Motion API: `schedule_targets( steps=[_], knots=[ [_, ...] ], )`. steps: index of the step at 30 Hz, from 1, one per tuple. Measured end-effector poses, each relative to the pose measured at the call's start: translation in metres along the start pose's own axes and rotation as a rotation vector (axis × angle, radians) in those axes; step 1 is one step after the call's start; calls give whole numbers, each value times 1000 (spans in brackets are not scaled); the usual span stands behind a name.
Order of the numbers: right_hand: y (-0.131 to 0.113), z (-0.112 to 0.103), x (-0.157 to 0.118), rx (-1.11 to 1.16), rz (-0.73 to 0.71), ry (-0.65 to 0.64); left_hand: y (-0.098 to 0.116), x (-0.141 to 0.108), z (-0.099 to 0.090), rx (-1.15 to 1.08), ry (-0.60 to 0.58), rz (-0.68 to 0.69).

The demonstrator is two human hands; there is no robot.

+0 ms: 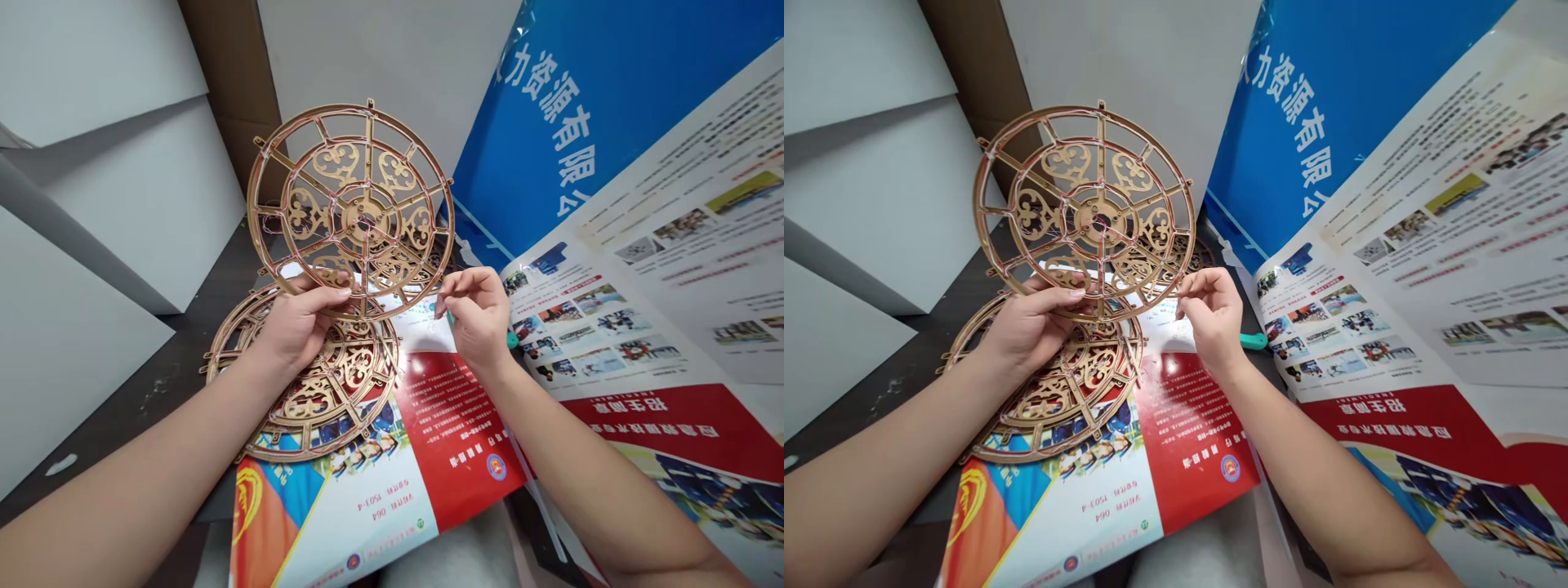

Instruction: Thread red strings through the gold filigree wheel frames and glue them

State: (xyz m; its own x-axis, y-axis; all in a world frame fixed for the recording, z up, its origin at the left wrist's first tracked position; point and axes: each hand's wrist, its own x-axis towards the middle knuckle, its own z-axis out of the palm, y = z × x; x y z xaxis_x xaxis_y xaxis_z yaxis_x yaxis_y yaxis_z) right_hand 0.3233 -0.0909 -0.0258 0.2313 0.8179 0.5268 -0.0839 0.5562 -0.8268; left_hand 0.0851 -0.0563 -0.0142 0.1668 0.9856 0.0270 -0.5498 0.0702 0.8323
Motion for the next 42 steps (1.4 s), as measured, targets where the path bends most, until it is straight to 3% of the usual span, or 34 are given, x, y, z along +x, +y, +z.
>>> schedule_targets(
  steps=[5,11,19,23,29,33,38,42],
  knots=[
    [1,2,2,-24,71,108,-1,-1,-1,14,5,-30],
    [-2,3,12,-13,345,325,-2,0,-1,30,-9,-52],
    [1,4,8,20,417,234,0,-1,0,77,-62,-150],
    [3,4,5,29,396,239,-1,-1,-1,89,-89,-106],
    [3,2,7,17,325,257,1,4,-3,-61,25,-68],
    [0,0,9,33,316,293,5,7,-4,-170,38,-67],
    [-4,-3,11,28,345,313,13,6,-3,-165,82,-111],
    [-5,-4,11,44,337,313,15,4,-2,-137,48,-105]
  ],
)
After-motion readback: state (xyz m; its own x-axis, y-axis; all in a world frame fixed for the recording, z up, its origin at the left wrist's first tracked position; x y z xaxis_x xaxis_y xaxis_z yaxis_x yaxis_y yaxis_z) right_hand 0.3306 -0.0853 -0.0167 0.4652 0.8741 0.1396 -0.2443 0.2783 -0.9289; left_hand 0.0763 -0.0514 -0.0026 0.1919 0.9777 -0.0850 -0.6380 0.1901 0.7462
